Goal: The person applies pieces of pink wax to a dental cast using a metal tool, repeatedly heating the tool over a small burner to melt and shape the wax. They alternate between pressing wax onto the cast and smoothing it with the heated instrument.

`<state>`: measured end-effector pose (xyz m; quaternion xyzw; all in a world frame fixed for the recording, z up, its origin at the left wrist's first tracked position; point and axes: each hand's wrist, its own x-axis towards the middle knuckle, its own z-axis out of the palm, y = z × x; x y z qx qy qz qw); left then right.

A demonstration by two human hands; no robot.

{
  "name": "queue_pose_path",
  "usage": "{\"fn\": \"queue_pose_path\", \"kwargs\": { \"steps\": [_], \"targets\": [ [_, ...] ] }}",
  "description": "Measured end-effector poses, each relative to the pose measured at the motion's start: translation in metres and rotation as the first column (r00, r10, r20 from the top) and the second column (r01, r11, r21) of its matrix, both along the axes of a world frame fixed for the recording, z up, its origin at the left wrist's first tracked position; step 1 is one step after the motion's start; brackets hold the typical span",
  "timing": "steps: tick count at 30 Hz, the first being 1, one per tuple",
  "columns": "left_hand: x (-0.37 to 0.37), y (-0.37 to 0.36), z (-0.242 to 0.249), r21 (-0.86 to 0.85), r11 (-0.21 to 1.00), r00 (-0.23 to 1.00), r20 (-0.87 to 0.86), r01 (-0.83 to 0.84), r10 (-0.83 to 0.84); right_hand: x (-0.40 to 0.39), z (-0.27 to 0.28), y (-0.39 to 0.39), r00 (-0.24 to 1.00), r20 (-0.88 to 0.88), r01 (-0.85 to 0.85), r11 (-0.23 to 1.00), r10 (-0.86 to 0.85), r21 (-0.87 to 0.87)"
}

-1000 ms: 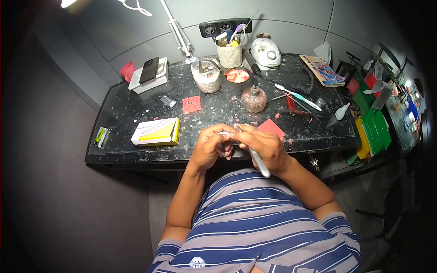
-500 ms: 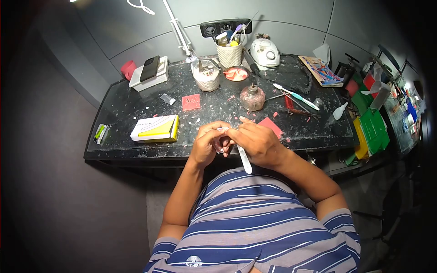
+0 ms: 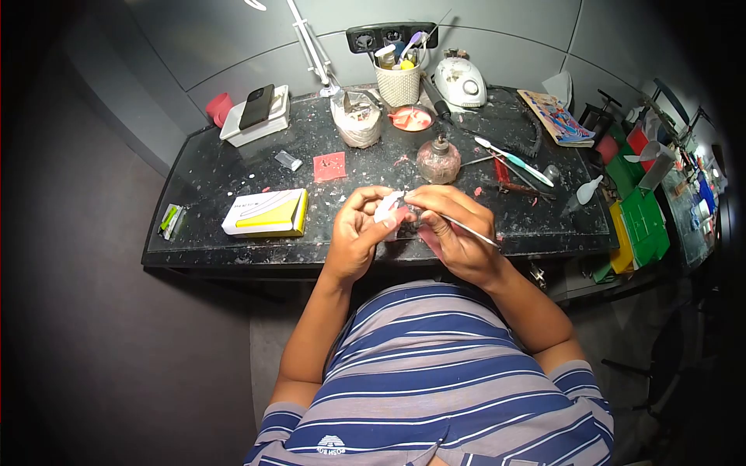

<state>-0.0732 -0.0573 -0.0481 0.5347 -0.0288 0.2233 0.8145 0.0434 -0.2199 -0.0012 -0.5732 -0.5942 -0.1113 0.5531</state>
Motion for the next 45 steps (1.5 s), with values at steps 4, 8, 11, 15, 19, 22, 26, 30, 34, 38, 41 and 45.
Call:
{"fn": "queue_pose_path", "kwargs": {
  "steps": [4, 8, 11, 15, 19, 22, 26, 30, 34, 38, 41, 45],
  "targets": [
    [0.000, -0.002, 0.001, -0.070, 0.997, 1.000, 0.003, -0.026, 0.026, -0.005, -0.008, -0.002, 0.995, -0.097, -0.011, 0.997, 0.003, -0.080],
    [0.001, 0.001, -0.004, -0.052, 0.997, 0.998, -0.020, -0.061, 0.060, -0.011, -0.012, 0.001, 0.999, -0.003, 0.035, 0.997, -0.035, -0.072],
    [0.000, 0.001, -0.005, -0.040, 0.998, 0.999, -0.018, -0.040, 0.039, -0.011, -0.017, 0.004, 0.992, 0.120, 0.037, 0.999, -0.034, -0.017],
    [-0.002, -0.001, 0.001, -0.065, 0.998, 0.999, -0.028, -0.022, 0.020, -0.007, -0.016, 0.004, 0.965, 0.242, 0.122, 0.991, -0.104, -0.060],
    [-0.002, 0.004, -0.002, -0.106, 0.991, 0.996, -0.015, 0.085, -0.087, -0.007, -0.017, 0.004, 0.957, 0.270, 0.135, 0.988, -0.109, -0.079],
    [-0.001, 0.000, 0.001, -0.073, 0.997, 0.998, -0.052, 0.033, -0.037, -0.010, -0.018, 0.005, 0.954, 0.288, 0.114, 0.990, -0.085, -0.087],
    [0.001, -0.003, 0.002, -0.016, 0.999, 0.992, -0.121, -0.046, 0.044, -0.008, -0.017, 0.005, 0.949, 0.303, 0.121, 0.989, -0.088, -0.090],
    [0.000, 0.001, -0.002, 0.034, 0.999, 0.994, -0.113, -0.001, 0.005, -0.004, -0.016, 0.002, 0.963, 0.248, 0.119, 0.992, -0.104, -0.044],
    [0.001, 0.001, -0.005, 0.028, 1.000, 0.997, -0.076, 0.001, 0.001, 0.000, -0.010, -0.001, 0.958, 0.256, 0.137, 0.991, -0.130, -0.010],
    [0.001, 0.002, -0.007, 0.053, 0.999, 0.995, -0.098, -0.014, 0.019, -0.003, -0.014, 0.002, 0.939, 0.321, 0.148, 0.988, -0.124, -0.052],
    [-0.001, 0.001, -0.005, 0.038, 0.999, 0.995, -0.099, -0.021, 0.024, -0.005, -0.016, 0.003, 0.933, 0.331, 0.172, 0.982, -0.137, -0.077],
    [-0.002, 0.003, -0.003, -0.042, 0.999, 0.996, -0.082, 0.030, -0.033, -0.005, -0.018, 0.004, 0.930, 0.343, 0.173, 0.981, -0.134, -0.085]
  ]
}}
